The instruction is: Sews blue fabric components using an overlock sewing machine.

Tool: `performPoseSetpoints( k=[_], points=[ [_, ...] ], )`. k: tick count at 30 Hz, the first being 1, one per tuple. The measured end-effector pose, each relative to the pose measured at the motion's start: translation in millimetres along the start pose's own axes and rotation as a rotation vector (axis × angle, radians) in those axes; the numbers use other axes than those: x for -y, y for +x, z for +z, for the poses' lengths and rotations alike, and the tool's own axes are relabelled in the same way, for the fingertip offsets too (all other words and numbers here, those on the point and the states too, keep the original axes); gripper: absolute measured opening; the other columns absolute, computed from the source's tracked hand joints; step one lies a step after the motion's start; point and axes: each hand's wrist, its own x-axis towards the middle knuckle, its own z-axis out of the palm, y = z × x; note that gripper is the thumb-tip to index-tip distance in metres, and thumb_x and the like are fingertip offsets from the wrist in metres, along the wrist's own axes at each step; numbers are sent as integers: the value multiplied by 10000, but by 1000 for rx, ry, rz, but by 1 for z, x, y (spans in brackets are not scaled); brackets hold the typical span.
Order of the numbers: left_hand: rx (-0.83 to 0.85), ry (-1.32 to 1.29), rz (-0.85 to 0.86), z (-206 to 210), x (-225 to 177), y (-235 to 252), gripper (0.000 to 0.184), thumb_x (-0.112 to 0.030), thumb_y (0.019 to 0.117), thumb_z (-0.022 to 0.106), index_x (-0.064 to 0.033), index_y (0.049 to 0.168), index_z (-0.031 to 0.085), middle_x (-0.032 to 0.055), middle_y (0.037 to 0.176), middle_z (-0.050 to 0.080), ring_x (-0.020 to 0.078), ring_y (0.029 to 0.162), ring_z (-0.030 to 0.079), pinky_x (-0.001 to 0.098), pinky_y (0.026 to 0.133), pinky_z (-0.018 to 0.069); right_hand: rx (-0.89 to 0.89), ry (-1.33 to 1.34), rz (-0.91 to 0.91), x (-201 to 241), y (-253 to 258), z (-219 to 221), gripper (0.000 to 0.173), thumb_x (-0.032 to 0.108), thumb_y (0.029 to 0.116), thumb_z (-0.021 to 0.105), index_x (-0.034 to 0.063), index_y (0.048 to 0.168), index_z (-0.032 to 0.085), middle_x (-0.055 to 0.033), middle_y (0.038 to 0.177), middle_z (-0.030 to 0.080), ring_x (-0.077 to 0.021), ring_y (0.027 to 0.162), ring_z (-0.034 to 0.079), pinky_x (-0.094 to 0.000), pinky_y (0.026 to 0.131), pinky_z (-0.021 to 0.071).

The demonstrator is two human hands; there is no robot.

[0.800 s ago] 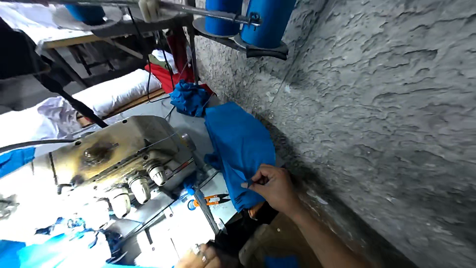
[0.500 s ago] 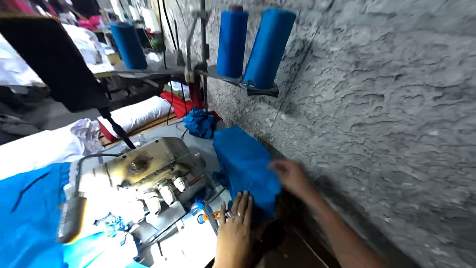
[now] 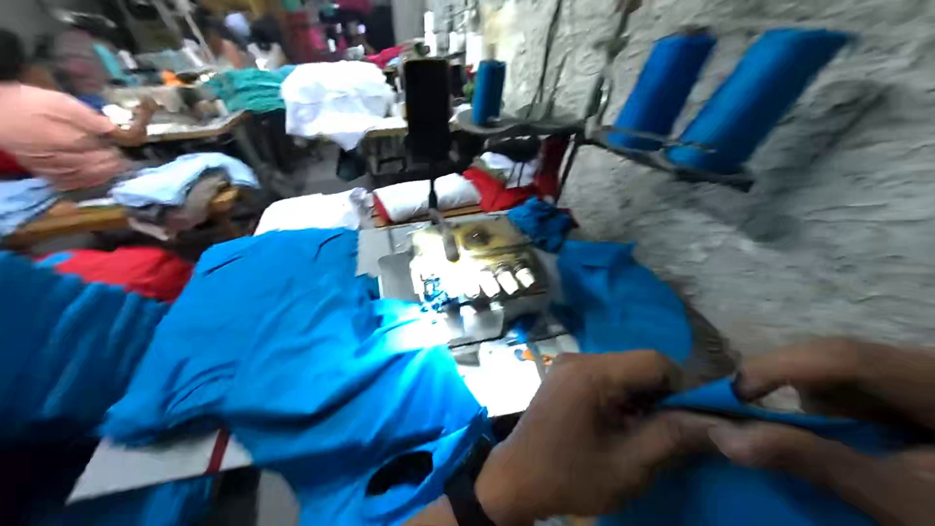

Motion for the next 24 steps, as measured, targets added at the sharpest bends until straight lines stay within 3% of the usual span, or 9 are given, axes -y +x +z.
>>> performPoseSetpoints(
  k=[3, 5, 8, 10, 12, 16, 18, 20, 24],
  points=[
    [-143, 109, -104, -24, -29, -54, 211, -141, 1030, 604, 59, 969, 630, 49, 777, 629, 19, 686, 588, 180, 645, 519, 259, 503, -20, -18, 10, 53, 359, 497, 818, 811, 191, 955, 684, 159, 795, 639, 130, 725, 565, -78, 621, 482],
    [-310, 261, -244, -53, -33, -92, 177, -148, 1038, 583, 10, 985, 644, -10, 770, 633, -5, 668, 589, 168, 619, 524, 304, 956, 81, -27, 14, 136, 339, 514, 846, 777, 272, 1077, 729, 214, 942, 715, 123, 859, 642, -108, 740, 548],
    [-604, 509, -628, -104, -17, -157, 189, -194, 1009, 634, -23, 1086, 660, -1, 793, 676, 59, 655, 632, 242, 627, 563, 254, 1473, 613, -8, 26, 252, 281, 229, 1002, 646, 94, 1241, 586, 6, 1039, 730, -86, 950, 706, -307, 864, 605],
    [-630, 588, -855, -127, -13, -211, 407, -181, 943, 693, -36, 1310, 590, 19, 829, 675, 112, 681, 634, 306, 653, 562, 235, 1428, 730, 4, 32, 290, 252, 110, 1010, 628, 8, 1239, 597, -77, 1022, 720, -148, 918, 708, -342, 852, 606],
    [-579, 562, -870, -129, -33, -242, 563, -117, 905, 721, -48, 1423, 511, 19, 1021, 746, 127, 906, 721, 320, 802, 620, 273, 1276, 573, 20, 32, 290, 290, 33, 931, 716, -10, 1199, 615, -85, 987, 745, -155, 858, 734, -326, 802, 630],
    [-468, 524, -625, -133, -60, -214, 479, -311, 969, 692, -73, 1376, 606, 29, 1330, 668, 157, 1270, 606, 385, 1073, 522, 302, 1191, 281, 42, 34, 266, 401, 18, 885, 766, 18, 1257, 617, -38, 1012, 766, -118, 833, 749, -284, 761, 647],
    [-369, 411, -557, -144, -53, -198, 337, -336, 1010, 639, -72, 1213, 688, 4, 1194, 707, 92, 1137, 647, 320, 1005, 540, 280, 1175, 214, 52, 39, 263, 494, 19, 892, 763, 19, 1355, 589, -36, 1035, 763, -107, 830, 744, -268, 757, 646],
    [-324, 434, -490, -151, -48, -194, 248, -303, 1040, 594, -83, 989, 698, -47, 930, 690, 4, 861, 643, 208, 777, 554, 238, 1096, 210, 58, 36, 263, 563, 64, 917, 749, 45, 1437, 535, -13, 931, 755, -67, 746, 714, -235, 693, 626],
    [-194, 806, -406, -178, -72, -155, 179, -337, 1044, 587, -193, 1022, 691, -114, 905, 670, -63, 794, 613, 110, 694, 521, 106, 1012, 253, 68, 23, 254, 425, 146, 1017, 645, 4, 1409, 562, -36, 844, 725, -22, 653, 644, -196, 597, 562]
  ],
)
